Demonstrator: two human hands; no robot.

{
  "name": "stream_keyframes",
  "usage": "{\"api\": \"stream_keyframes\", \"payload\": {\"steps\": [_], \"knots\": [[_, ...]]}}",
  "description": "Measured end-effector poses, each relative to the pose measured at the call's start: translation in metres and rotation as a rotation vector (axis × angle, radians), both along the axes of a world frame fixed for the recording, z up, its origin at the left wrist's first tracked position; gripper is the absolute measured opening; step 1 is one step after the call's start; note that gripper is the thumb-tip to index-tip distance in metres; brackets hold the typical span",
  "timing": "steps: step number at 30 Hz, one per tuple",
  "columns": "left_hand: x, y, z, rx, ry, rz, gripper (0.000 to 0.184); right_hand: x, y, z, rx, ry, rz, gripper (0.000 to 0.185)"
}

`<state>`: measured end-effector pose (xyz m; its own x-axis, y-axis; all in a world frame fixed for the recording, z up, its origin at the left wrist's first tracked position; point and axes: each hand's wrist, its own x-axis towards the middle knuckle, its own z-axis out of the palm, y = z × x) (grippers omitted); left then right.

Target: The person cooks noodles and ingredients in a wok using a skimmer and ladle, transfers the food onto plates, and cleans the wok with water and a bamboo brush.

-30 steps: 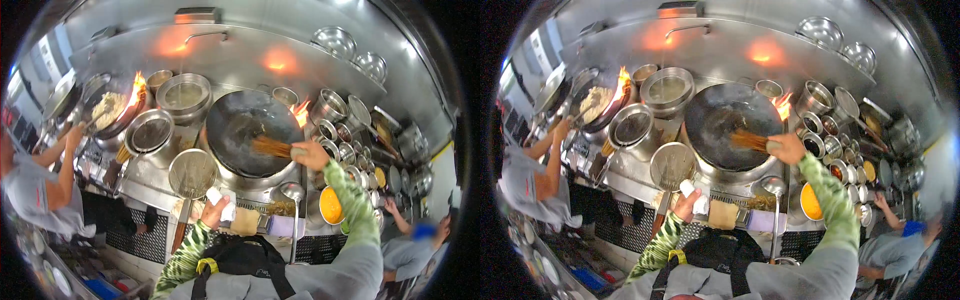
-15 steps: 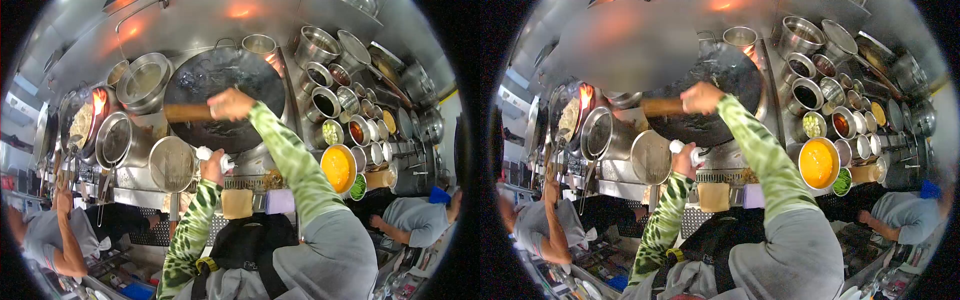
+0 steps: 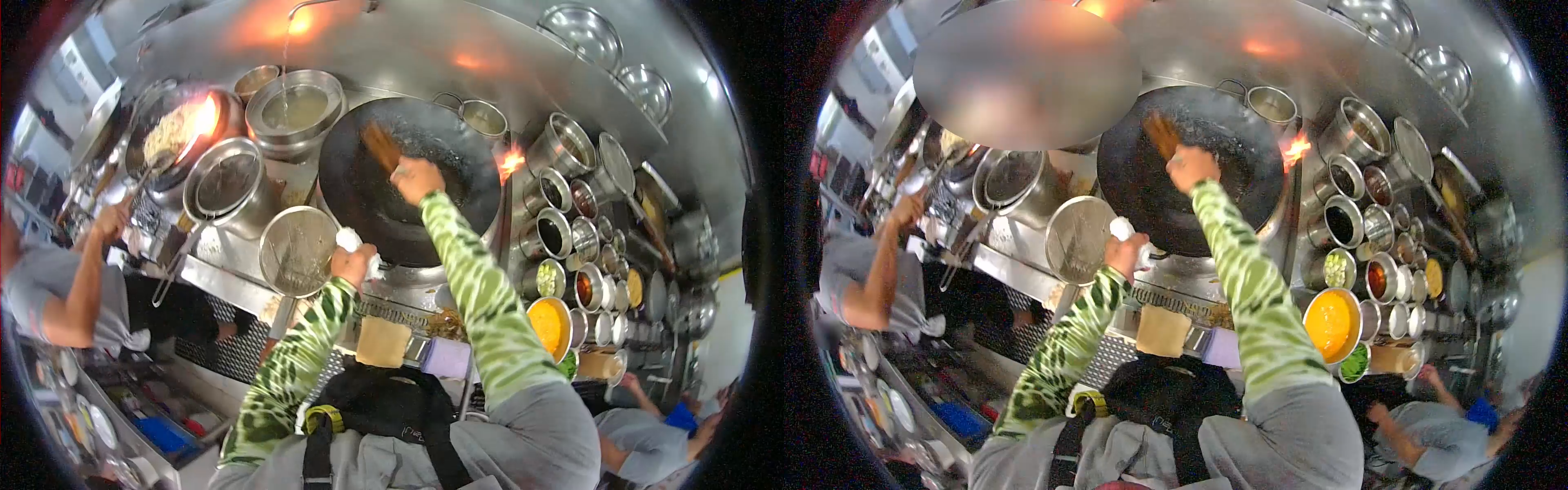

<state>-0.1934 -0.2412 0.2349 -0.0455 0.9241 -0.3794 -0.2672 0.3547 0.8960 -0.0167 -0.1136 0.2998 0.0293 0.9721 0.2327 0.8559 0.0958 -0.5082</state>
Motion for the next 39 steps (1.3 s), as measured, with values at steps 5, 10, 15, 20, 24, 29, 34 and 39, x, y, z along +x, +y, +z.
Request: {"api": "stream_keyframes", "payload": {"steps": [5, 10, 15, 20, 24, 29, 34, 39], "knots": [[-0.015, -0.005, 0.007, -0.17, -0.214, -0.245, 0.047, 0.033, -0.131, 0.004, -0.023, -0.07, 0.475, 0.036], [0.003, 0.009, -0.015, -0.064, -0.021, 0.001, 0.034, 0.085, 0.029, 0.027, -0.209, -0.601, 0.101, 0.035], [-0.001, 0.023, -0.047, 0.082, 0.219, -0.097, 0.061, -0.026, -0.053, -0.014, -0.115, -0.225, 0.093, 0.047], [-0.012, 0.012, -0.02, 0.015, -0.094, -0.146, 0.052, 0.067, -0.1, 0.028, -0.371, -0.269, 0.442, 0.051], [-0.013, 0.011, 0.0, -0.008, 0.227, -0.096, 0.053, 0.081, 0.047, 0.047, -0.461, -0.575, 0.009, 0.032], [-0.021, 0.012, -0.003, 0.082, 0.296, -0.088, 0.053, -0.011, -0.055, -0.021, -0.12, -0.181, 0.14, 0.05], [0.004, 0.023, -0.022, 0.003, 0.28, -0.023, 0.056, 0.076, -0.107, 0.041, -0.392, -0.4, 0.462, 0.057], [0.019, 0.021, -0.029, 0.004, 0.413, 0.091, 0.051, 0.056, 0.021, 0.067, -0.633, -0.106, -0.011, 0.047]]}}
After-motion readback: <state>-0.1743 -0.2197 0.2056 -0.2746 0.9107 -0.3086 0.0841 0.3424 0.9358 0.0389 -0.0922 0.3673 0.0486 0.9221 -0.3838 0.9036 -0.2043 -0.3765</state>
